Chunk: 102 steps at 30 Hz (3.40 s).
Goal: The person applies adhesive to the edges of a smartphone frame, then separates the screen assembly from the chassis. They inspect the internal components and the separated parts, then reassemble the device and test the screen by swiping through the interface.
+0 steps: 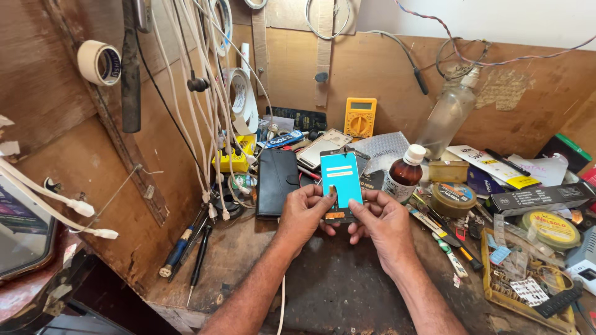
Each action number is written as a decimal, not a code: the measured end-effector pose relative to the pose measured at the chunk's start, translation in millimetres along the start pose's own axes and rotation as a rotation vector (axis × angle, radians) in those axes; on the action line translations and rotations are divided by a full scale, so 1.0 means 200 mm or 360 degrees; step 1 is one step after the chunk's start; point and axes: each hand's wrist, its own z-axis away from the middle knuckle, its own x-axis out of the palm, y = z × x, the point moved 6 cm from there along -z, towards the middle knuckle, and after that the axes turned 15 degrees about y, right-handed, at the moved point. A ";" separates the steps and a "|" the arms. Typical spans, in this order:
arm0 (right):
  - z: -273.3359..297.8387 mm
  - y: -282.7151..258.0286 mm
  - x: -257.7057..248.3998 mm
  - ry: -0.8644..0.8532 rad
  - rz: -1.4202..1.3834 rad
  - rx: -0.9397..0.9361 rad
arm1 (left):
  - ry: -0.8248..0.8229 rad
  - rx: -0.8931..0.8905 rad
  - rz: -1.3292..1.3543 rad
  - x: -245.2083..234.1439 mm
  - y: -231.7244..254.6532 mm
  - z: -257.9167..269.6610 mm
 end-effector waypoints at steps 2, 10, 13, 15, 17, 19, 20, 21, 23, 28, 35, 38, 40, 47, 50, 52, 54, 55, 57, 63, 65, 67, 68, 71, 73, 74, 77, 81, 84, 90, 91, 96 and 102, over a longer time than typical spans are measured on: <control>0.00 0.00 0.00 -0.0015 0.0002 -0.0004 | 0.0058 0.0011 -0.0090 -0.01 -0.01 0.00; -0.02 0.04 -0.01 -0.0014 -0.0022 0.0084 | 0.0195 0.0036 -0.0346 0.00 0.00 -0.01; -0.04 0.07 -0.01 0.0071 -0.0021 0.0086 | 0.0235 0.0045 -0.0339 0.01 0.04 0.03; -0.05 0.07 -0.02 0.0101 -0.0038 0.0056 | 0.0276 0.0097 -0.0372 0.01 0.09 0.07; -0.06 0.09 -0.02 0.0129 -0.0058 0.0058 | 0.0328 0.0122 -0.0391 0.00 0.14 0.09; -0.08 0.10 -0.03 0.0157 -0.0080 0.0086 | 0.0390 0.0186 -0.0424 0.00 0.18 0.11; -0.08 0.10 -0.02 0.0138 -0.0093 0.0092 | 0.0428 0.0235 -0.0446 -0.01 0.19 0.12; -0.08 0.11 -0.01 0.0119 -0.0106 0.0098 | 0.0465 0.0284 -0.0468 -0.01 0.19 0.12; -0.09 0.10 0.01 0.0081 -0.0135 0.0095 | 0.0502 0.0434 -0.0512 -0.03 0.21 0.12; -0.06 0.07 0.05 -0.0013 0.0008 -0.0080 | 0.0645 0.0916 -0.0695 -0.04 0.24 0.12; 0.03 -0.07 0.06 0.0216 0.0716 -0.0762 | 0.0481 0.0886 -0.0722 0.01 0.28 0.17; 0.08 -0.13 0.06 0.0234 0.0713 -0.0883 | 0.0485 0.0952 -0.0829 0.03 0.40 0.22; 0.10 -0.14 0.06 0.0230 0.0696 -0.0914 | 0.0492 0.0924 -0.0712 0.04 0.48 0.29; 0.14 -0.17 0.09 0.0188 0.0587 -0.1020 | 0.0562 0.0791 -0.0085 -0.05 0.55 0.82; 0.21 -0.21 0.10 0.0163 0.0466 -0.0948 | 0.0717 0.0438 0.0184 -0.20 0.41 0.97; 0.30 -0.23 0.13 0.0099 0.0255 -0.0797 | 0.0878 0.0075 0.0352 -0.37 0.27 1.04; 0.46 -0.22 0.21 -0.0002 0.0180 -0.0571 | 0.1080 -0.0348 0.0490 -0.57 0.09 1.13; 0.54 -0.22 0.26 -0.0050 0.0142 -0.0461 | 0.1121 -0.0406 0.0565 -0.67 0.04 1.16; 0.71 -0.27 0.39 -0.0288 0.0081 -0.0364 | 0.1190 -0.0534 0.0706 -0.84 -0.07 1.21; 1.08 -0.37 0.76 -0.0945 -0.0397 0.0419 | 0.1213 -0.0530 0.1017 -1.02 -0.21 1.34; 1.15 -0.40 0.82 -0.1021 -0.0333 0.0381 | 0.1144 -0.0443 0.1020 -1.02 -0.24 1.37; 1.20 -0.40 0.87 -0.1072 -0.0354 0.0436 | 0.1036 -0.0362 0.1050 -1.04 -0.28 1.38; 1.22 -0.39 0.88 -0.1091 -0.0361 0.0465 | 0.0962 -0.0330 0.1080 -1.05 -0.30 1.38; 1.26 -0.34 0.90 -0.1142 -0.0178 0.0534 | 0.0777 -0.0258 0.1193 -1.08 -0.42 1.36; 1.28 -0.31 0.90 -0.1151 -0.0170 0.0601 | 0.0675 -0.0271 0.1276 -1.11 -0.50 1.34; 1.30 -0.29 0.90 -0.1160 -0.0168 0.0639 | 0.0630 -0.0304 0.1315 -1.13 -0.54 1.34; 1.30 -0.27 0.92 -0.1165 -0.0117 0.0652 | 0.0620 -0.0369 0.1379 -1.14 -0.63 1.33; 1.35 -0.25 0.87 -0.1215 0.0115 0.0910 | 0.0645 -0.0358 0.1361 -1.12 -0.63 1.35; 1.36 -0.29 0.87 -0.1241 0.0054 0.0907 | 0.0653 -0.0339 0.1331 -1.11 -0.58 1.35; 1.32 -0.34 0.86 -0.1037 -0.0295 0.0886 | 0.0681 -0.0261 0.1272 -1.07 -0.49 1.34; 1.32 -0.34 0.86 -0.1018 -0.0385 0.0891 | 0.0691 -0.0242 0.1265 -1.06 -0.47 1.34; 1.22 -0.33 0.78 -0.0877 -0.0146 0.0757 | 0.0737 -0.0109 0.1212 -1.02 -0.33 1.35; 0.92 -0.46 0.52 -0.0605 -0.0236 0.0404 | 0.0765 0.0219 0.1110 -0.95 -0.18 1.34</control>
